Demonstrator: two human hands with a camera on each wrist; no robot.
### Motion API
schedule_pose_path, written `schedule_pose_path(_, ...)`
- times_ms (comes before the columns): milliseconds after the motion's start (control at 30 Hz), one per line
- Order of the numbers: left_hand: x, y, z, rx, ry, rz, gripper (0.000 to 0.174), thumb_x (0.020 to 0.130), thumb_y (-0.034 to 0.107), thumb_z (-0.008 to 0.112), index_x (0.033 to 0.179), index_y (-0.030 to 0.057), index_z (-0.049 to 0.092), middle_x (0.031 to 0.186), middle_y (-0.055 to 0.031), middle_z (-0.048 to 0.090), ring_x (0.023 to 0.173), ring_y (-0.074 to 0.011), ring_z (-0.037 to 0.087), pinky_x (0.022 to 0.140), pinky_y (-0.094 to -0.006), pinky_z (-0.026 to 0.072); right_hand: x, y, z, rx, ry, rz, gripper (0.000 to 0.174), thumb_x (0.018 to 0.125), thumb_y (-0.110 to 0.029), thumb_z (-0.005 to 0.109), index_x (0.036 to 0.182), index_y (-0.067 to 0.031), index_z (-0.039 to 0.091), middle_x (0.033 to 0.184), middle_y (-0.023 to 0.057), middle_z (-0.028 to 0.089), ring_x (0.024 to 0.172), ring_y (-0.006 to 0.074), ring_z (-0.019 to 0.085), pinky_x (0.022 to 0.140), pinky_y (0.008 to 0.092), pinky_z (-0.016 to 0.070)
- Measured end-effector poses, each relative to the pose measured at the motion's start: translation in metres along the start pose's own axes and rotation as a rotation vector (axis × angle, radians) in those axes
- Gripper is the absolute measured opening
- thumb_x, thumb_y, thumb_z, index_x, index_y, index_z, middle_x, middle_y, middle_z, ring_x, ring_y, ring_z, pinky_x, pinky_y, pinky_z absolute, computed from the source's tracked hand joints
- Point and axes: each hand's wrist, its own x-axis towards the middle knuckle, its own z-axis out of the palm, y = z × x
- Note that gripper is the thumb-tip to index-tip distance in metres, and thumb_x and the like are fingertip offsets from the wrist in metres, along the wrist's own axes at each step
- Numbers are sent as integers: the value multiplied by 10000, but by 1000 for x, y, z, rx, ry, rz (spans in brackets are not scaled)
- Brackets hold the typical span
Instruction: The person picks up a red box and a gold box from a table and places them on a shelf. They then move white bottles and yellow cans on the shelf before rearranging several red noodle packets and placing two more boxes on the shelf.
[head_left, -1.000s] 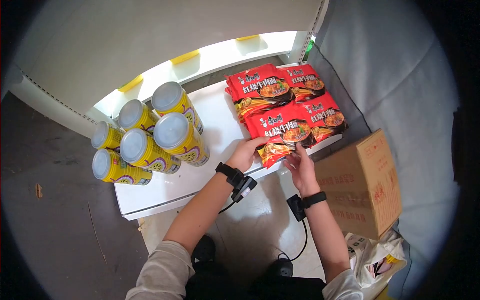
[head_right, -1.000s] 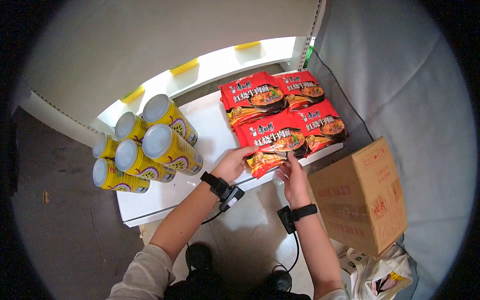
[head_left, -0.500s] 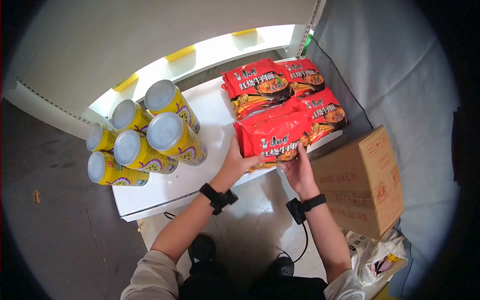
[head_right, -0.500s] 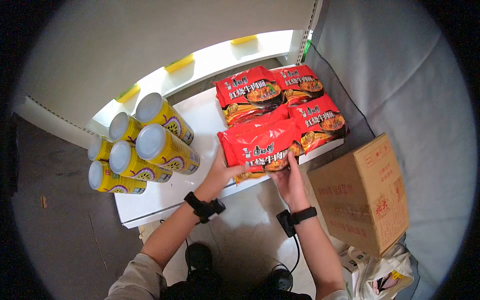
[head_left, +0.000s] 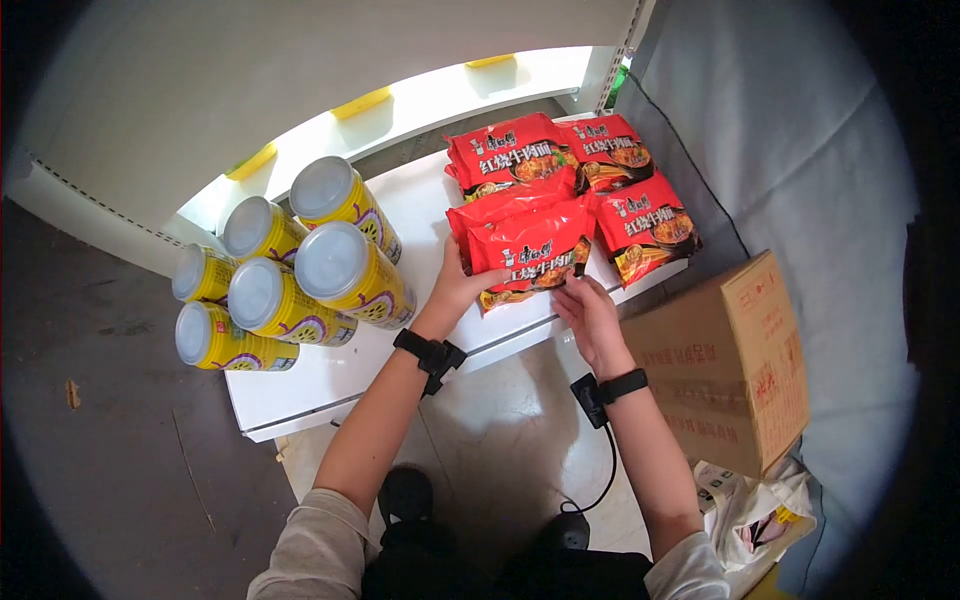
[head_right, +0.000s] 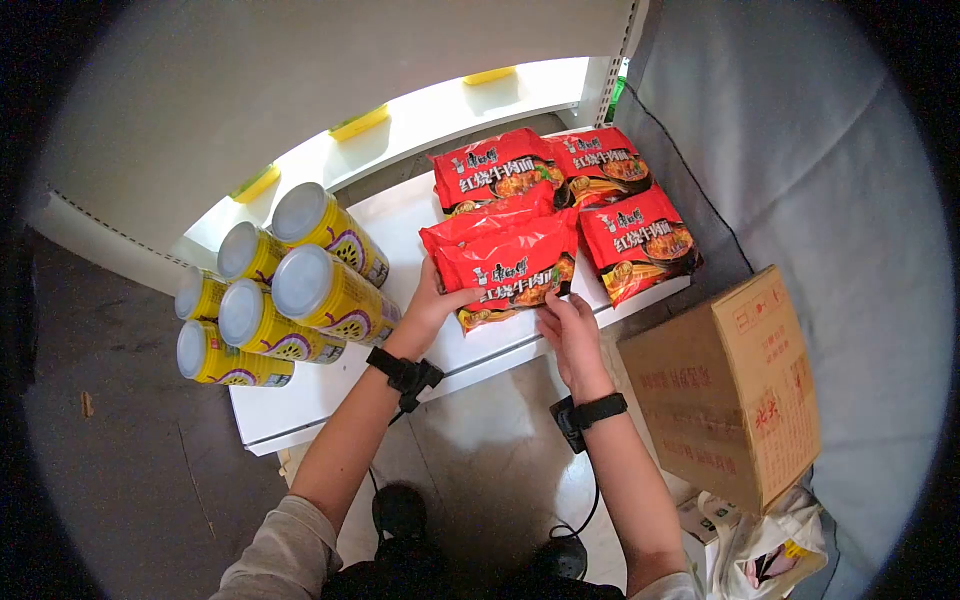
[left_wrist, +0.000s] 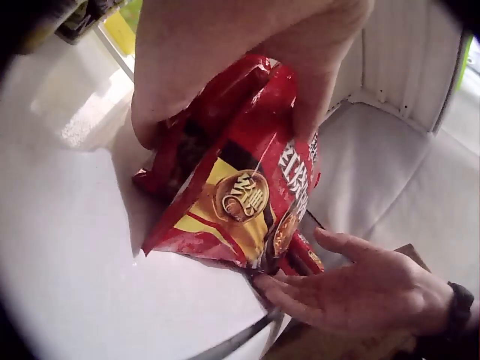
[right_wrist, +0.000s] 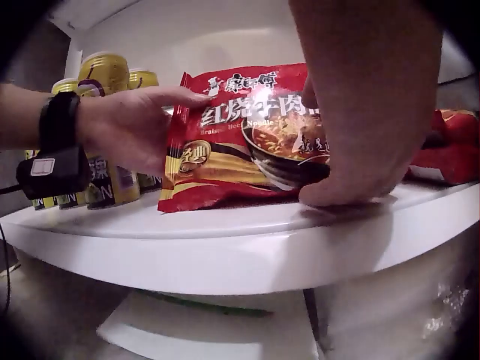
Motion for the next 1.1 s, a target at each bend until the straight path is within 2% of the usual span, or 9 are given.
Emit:
schedule_pose_path(167,0,-4,-1,58,-32,2,769,711,54,718,1310,34,236,1268,-96,425,1159,-181,439,977,-315,371,-1,-1,0,-117,66,-45,696,773,-207,674,1302,34,294,988,89,528,877,141,536,771,281,466)
schedule_pose_path(367,0,-13,5,53,-71,72,748,720,29,699,1309,21,237,1250,-100,431,1144,-171,446,968,-309,377,-5,-3,4,-403,117,-157,515,774,-155,635,1215,-6,414,1078,98,493,932,171,513,829,303,419)
schedule_pose_path(433,0,-14,6,87,-5,49,750,718,26,697,1309,19,236,1251,-102,431,1144,-172,447,968,-305,377,-1,-2,4,-587,282,-571,470,770,-129,614,1175,17,426,1104,124,480,1004,215,483,865,318,401)
schedule_pose_path(567,-1,-8,7,49,-1,35,796,705,25,709,1326,18,212,1276,-108,404,1170,-174,422,981,-305,361,5,-36,12,-696,185,-799,455,767,-123,605,1162,35,442,1132,157,474,1069,256,452,939,346,348)
schedule_pose_path(700,-3,-8,12,50,82,176,763,811,252,615,1369,22,148,1363,-128,309,1233,-202,364,1012,-325,321,34,-83,29,-673,200,-733,445,798,-168,587,1165,44,450,1139,162,492,1076,241,461,942,325,346)
schedule_pose_path(767,0,-18,12,15,148,218,762,857,374,557,1381,26,127,1392,-135,271,1252,-216,346,1020,-333,310,36,-106,50,-585,12,-555,488,834,-254,577,1189,57,451,1169,165,501,1112,231,456,951,304,336)
schedule_pose_path(833,12,-20,14,-385,341,140,771,876,582,368,1378,33,168,1402,-136,279,1253,-229,356,1029,-347,305,63,-106,48,-659,-61,-526,521,847,-292,567,1209,61,441,1193,163,497,1129,223,450,960,293,327)
schedule_pose_path(933,27,-6,19,-546,168,42,762,868,635,290,1335,33,275,1344,-130,381,1207,-215,418,1008,-345,343,85,-101,45,-776,-139,-477,602,869,-397,522,1244,65,433,1243,156,485,1154,204,439,984,277,298)
schedule_pose_path(1100,44,-14,23,-522,206,-6,691,884,611,281,1260,40,382,1221,-116,508,1096,-200,519,937,-333,419,109,-95,40,-556,-256,-326,591,885,-433,466,1213,59,480,1239,143,499,1137,177,451,971,261,301)
